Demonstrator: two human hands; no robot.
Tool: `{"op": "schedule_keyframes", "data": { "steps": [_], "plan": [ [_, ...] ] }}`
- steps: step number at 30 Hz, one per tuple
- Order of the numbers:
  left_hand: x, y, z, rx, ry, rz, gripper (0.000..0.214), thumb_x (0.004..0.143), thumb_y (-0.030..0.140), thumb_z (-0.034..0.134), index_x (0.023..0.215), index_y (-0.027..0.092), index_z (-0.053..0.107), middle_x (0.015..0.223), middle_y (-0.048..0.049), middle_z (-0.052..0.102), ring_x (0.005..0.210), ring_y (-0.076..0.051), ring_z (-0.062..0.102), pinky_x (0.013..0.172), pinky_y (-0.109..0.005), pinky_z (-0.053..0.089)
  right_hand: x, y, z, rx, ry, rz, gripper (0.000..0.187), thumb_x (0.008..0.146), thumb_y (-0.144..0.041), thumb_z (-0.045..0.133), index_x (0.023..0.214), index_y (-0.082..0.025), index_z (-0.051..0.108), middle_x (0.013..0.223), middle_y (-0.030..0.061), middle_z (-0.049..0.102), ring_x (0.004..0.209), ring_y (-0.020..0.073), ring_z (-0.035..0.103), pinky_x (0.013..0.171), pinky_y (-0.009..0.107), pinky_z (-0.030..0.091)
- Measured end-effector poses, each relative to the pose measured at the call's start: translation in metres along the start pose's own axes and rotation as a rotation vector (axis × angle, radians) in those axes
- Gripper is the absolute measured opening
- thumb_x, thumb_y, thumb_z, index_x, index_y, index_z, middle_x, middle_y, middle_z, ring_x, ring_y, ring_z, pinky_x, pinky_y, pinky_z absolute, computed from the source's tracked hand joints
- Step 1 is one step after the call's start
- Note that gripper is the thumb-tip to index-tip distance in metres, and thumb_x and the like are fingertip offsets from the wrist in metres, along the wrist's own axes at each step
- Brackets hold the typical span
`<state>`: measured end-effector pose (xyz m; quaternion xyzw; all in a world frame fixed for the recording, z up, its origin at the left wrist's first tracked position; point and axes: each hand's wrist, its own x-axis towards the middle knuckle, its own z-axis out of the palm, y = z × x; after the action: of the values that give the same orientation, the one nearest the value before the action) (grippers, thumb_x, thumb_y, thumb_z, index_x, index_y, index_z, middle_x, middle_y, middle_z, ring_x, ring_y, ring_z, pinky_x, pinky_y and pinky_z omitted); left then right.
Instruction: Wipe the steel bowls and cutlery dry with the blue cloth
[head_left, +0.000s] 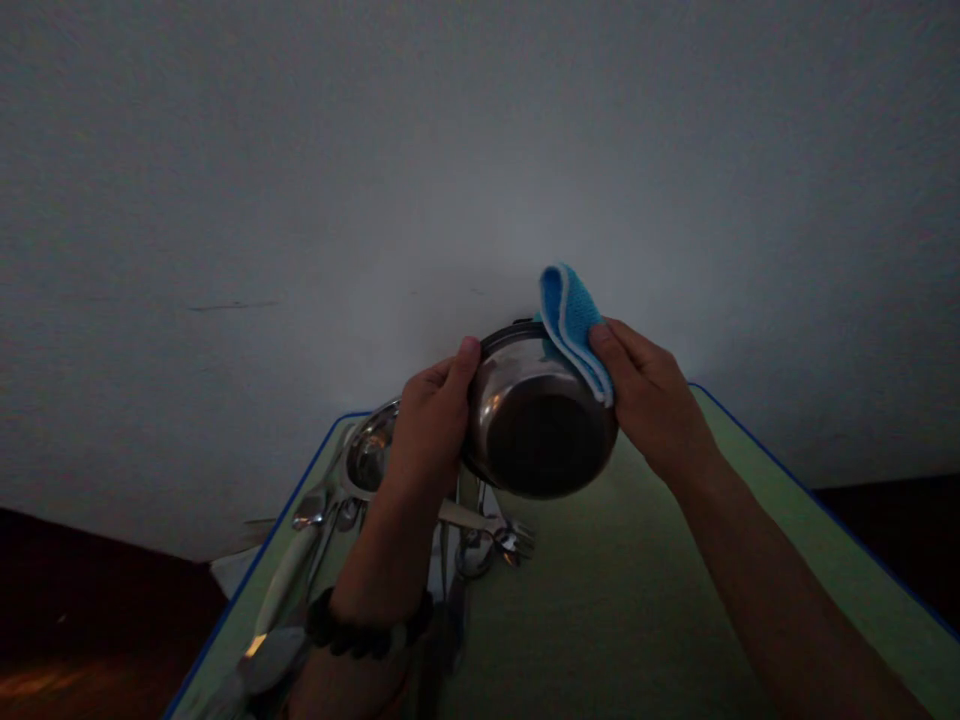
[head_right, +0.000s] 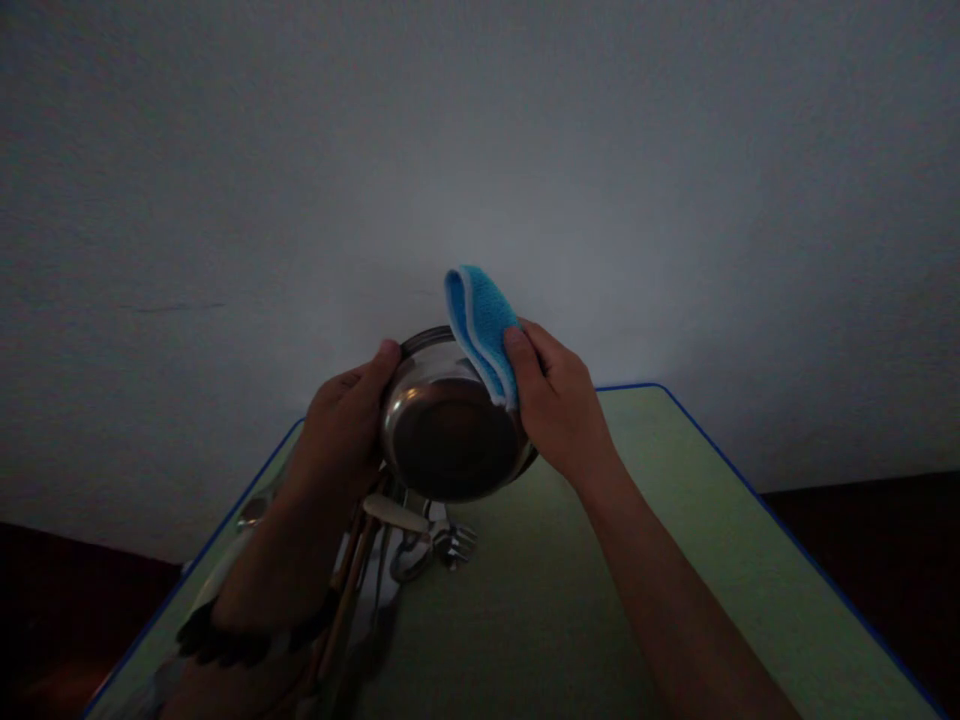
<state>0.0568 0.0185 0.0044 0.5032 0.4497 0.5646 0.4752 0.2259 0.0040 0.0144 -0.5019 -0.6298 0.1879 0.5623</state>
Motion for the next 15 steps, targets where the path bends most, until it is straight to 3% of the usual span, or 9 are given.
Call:
{"op": "schedule_keyframes", "data": {
  "steps": [6,10,12,15],
  "plan": [
    [-0.012,0.002,0.002,-0.022,0.064,0.109,0.036,0.077,0.05,0.054,0.064,0.017,0.063,0.049,0.0023,0.056,0.043,-0.008,0.047,0.043,-0.02,0.037,-0.009,-0.019,-0.007,-0.099,0.122,-0.162,0.029,0.088,-0.037,0.042,0.099,-0.025,0.066,0.073,-0.0004,0.062,0.066,0.0154,0.054,0.062,0.027,0.039],
    [-0.018,0.008,0.0,0.058,0.198,0.195,0.039,0.077,0.052,0.052,0.058,0.018,0.057,0.048,0.0031,0.052,0.041,-0.008,0.043,0.04,-0.02,0.032,-0.022,-0.033,-0.005,-0.224,0.121,-0.262,0.03,0.09,-0.033,0.04,0.111,-0.026,0.061,0.095,0.0034,0.067,0.088,0.0204,0.061,0.077,0.033,0.044],
    [-0.02,0.01,-0.001,0.064,0.21,0.228,0.038,0.078,0.051,0.05,0.059,0.019,0.056,0.049,0.0031,0.051,0.043,-0.009,0.042,0.04,-0.021,0.031,-0.03,-0.041,-0.001,-0.276,0.066,-0.346,0.03,0.09,-0.029,0.04,0.114,-0.025,0.059,0.11,0.0037,0.064,0.103,0.0219,0.057,0.088,0.036,0.042],
    [-0.025,0.015,-0.002,0.022,0.136,0.272,0.032,0.081,0.044,0.048,0.062,0.019,0.056,0.053,0.0028,0.052,0.047,-0.01,0.042,0.044,-0.021,0.034,-0.043,-0.051,0.008,-0.334,-0.013,-0.46,0.032,0.087,-0.028,0.044,0.116,-0.023,0.055,0.128,0.0043,0.054,0.12,0.0236,0.045,0.099,0.042,0.036]
  ]
}}
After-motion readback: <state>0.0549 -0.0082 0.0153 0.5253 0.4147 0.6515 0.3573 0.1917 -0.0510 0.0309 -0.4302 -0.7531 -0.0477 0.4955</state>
